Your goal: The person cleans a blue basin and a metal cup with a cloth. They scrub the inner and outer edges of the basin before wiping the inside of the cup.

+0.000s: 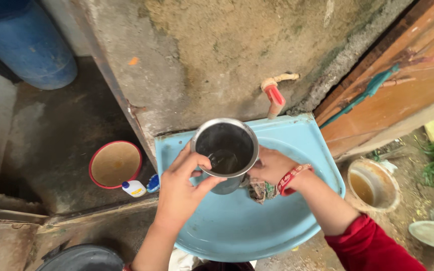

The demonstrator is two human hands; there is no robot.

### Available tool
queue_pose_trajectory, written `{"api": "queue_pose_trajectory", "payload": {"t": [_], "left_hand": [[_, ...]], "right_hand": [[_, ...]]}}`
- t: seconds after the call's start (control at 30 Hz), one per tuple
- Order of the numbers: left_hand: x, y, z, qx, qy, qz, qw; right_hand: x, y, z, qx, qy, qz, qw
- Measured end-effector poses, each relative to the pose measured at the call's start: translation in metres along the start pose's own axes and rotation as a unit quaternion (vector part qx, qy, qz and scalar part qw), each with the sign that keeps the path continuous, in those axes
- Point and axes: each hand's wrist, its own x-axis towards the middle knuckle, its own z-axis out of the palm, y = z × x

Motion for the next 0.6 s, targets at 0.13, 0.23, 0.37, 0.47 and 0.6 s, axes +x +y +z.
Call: {"api": "queue_pose_trajectory", "payload": {"t": [0.13,0.23,0.37,0.47,0.6], "left_hand": [[0.003,0.014,-0.018,0.035,0.024,0.019,0.999],[0.003,0.018,-0.031,0.077,0.031,0.015,0.996],[-0.001,0.014,-0.041,0.091,0.071,0.061,0.991],[0.0,0.009,-0.046,0.114,0.101,0.057,0.987],[-0.005,0.008,-0.049,0.149,0.132,0.063,0.978]], "right_hand": [[-0.006,-0.037,-0.005,0.219,-0.061,0.09,0.97],[0.002,-0.043,0.002,0.226,-0.074,0.037,0.971],[0.012,-0.056,0.018,0.197,0.027,-0.127,0.972],[0.021,-0.075,0.03,0.274,0.036,-0.113,0.954],[0.031,-0.089,0.044,0.37,0.043,-0.149,0.916]]}}
